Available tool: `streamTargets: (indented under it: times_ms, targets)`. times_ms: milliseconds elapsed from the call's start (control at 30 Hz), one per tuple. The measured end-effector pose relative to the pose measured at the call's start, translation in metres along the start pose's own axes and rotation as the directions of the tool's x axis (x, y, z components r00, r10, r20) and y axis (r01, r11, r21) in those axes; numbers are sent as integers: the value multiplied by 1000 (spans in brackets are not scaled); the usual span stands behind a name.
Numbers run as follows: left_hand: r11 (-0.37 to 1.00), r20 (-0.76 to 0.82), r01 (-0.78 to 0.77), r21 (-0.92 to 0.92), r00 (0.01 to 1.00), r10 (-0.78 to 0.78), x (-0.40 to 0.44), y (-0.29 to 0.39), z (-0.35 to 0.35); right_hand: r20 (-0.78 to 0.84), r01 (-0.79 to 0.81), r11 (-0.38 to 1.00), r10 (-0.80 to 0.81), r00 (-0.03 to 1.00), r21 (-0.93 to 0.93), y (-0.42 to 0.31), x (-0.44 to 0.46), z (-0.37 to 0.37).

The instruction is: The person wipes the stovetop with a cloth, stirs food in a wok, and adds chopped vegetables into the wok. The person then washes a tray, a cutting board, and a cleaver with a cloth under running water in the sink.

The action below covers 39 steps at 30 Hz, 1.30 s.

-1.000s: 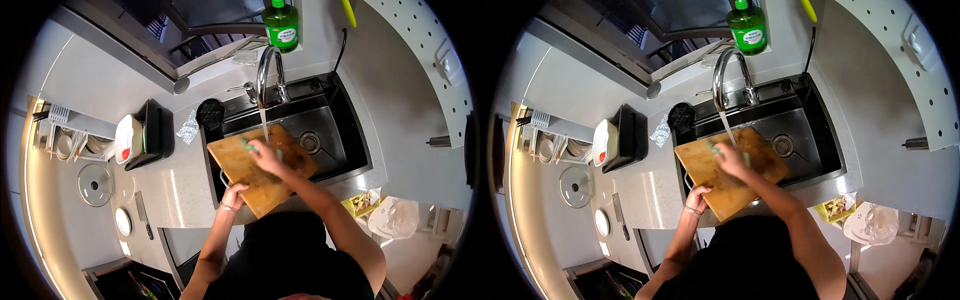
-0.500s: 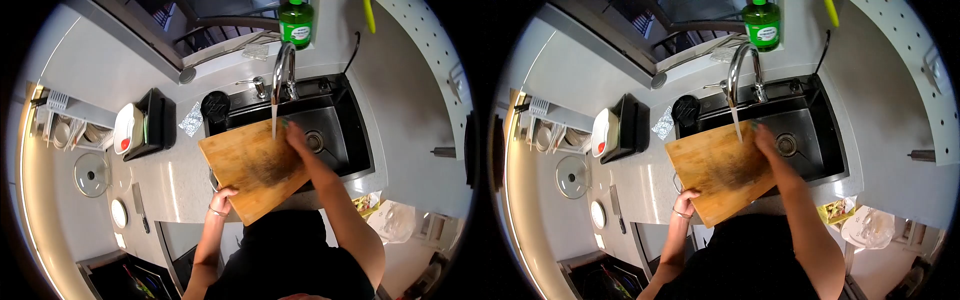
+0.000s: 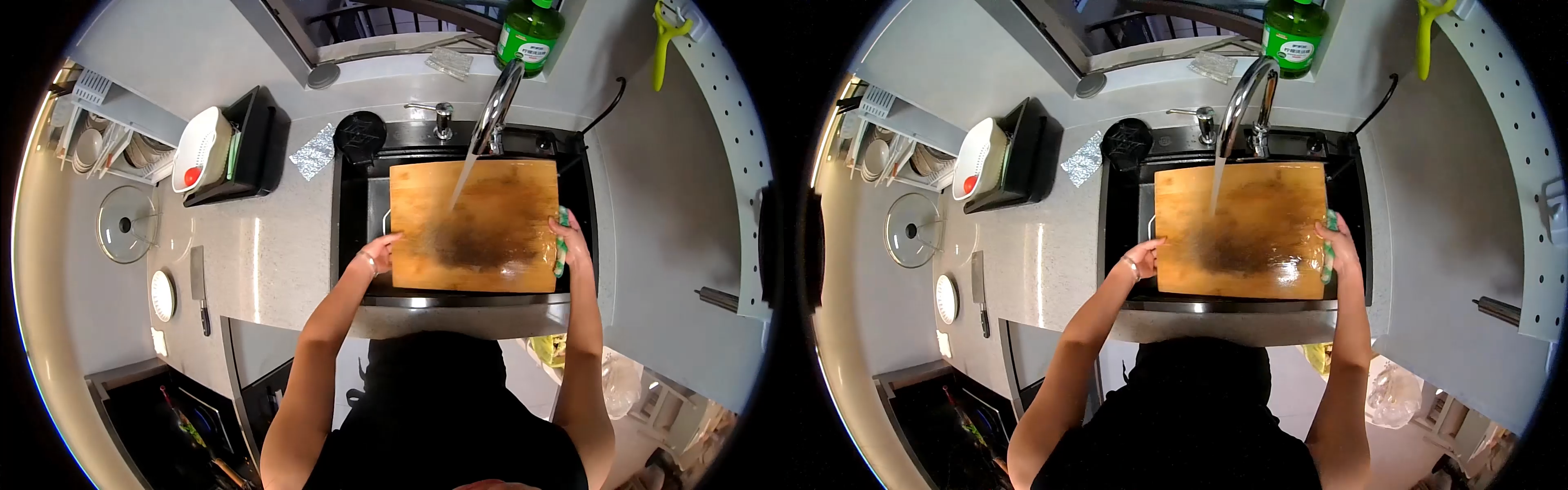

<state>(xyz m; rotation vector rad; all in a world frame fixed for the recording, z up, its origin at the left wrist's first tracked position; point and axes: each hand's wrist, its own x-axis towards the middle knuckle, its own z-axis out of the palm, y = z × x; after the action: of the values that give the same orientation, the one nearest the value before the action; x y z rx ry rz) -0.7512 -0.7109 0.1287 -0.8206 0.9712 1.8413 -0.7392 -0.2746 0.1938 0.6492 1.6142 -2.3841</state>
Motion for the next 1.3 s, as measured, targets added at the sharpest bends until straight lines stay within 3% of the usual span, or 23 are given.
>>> streamTargets:
  times_ms: [33, 167, 267, 333, 400, 467, 533, 600, 667, 867, 900, 1000, 1033, 1133, 1200, 1233, 1300]
  targets:
    - [999, -87, 44, -26, 995, -46, 7, 1, 10, -3, 28, 999, -29, 1000, -42, -6, -4, -4]
    - [993, -43, -30, -111, 999, 26, 46, -11, 20, -12, 106, 983, -109, 994, -147, -22, -20, -16]
    - [994, -12, -105, -32, 994, 104, 57, -9, 0, -69, 92, 984, -104, 992, -154, -14, -19, -18]
    - [991, -28, -136, -14, 990, 136, 38, 2, -1, -17, 92, 991, -94, 995, -97, 18, 5, -35]
    - [980, -77, -198, 36, 977, 200, 15, 11, -2, -6, 56, 998, -56, 998, 30, 50, 26, -38]
    - [952, -159, -287, 107, 940, 302, -15, 20, 0, -120, -49, 992, 64, 991, 119, 75, 40, -22]
    - [906, -125, -383, 182, 905, 407, -45, 27, 3, -176, -136, 986, 150, 973, 94, 73, 33, 14]
    - [851, -100, -469, 236, 859, 501, -58, 30, -11, -149, -199, 978, 207, 967, 66, 118, 66, 2]
    - [867, -164, -394, 304, 875, 455, -95, 37, 3, -140, -263, 964, 266, 954, 41, 140, 83, 5]
    - [793, -23, -459, 401, 860, 510, -126, 33, -17, -169, -397, 910, 375, 911, -120, 136, 83, 48]
    - [826, -12, -497, 266, 855, 518, -128, 28, -8, -155, -402, 905, 382, 911, -137, 137, 85, 50]
    - [961, 36, -276, -14, 960, 276, -114, 12, -4, -106, -413, 888, 399, 911, -204, 136, 89, 47]
    - [965, 73, -258, -54, 962, 262, -111, 6, -2, -89, -412, 882, 403, 911, -229, 134, 90, 46]
    - [967, 141, -231, -111, 959, 245, -109, -7, 9, -179, -345, 854, 297, 938, -389, 115, 78, 49]
    - [959, 122, -269, -89, 953, 278, -112, -12, 27, -186, -239, 729, 155, 970, -641, 108, 69, 52]
    - [960, 114, -264, -95, 955, 273, -112, -14, 35, -174, -185, 637, 81, 981, -748, 106, 67, 55]
    - [953, 112, -288, -95, 948, 298, -105, -19, 43, 9, 59, 500, -101, 995, -864, 114, 55, 68]
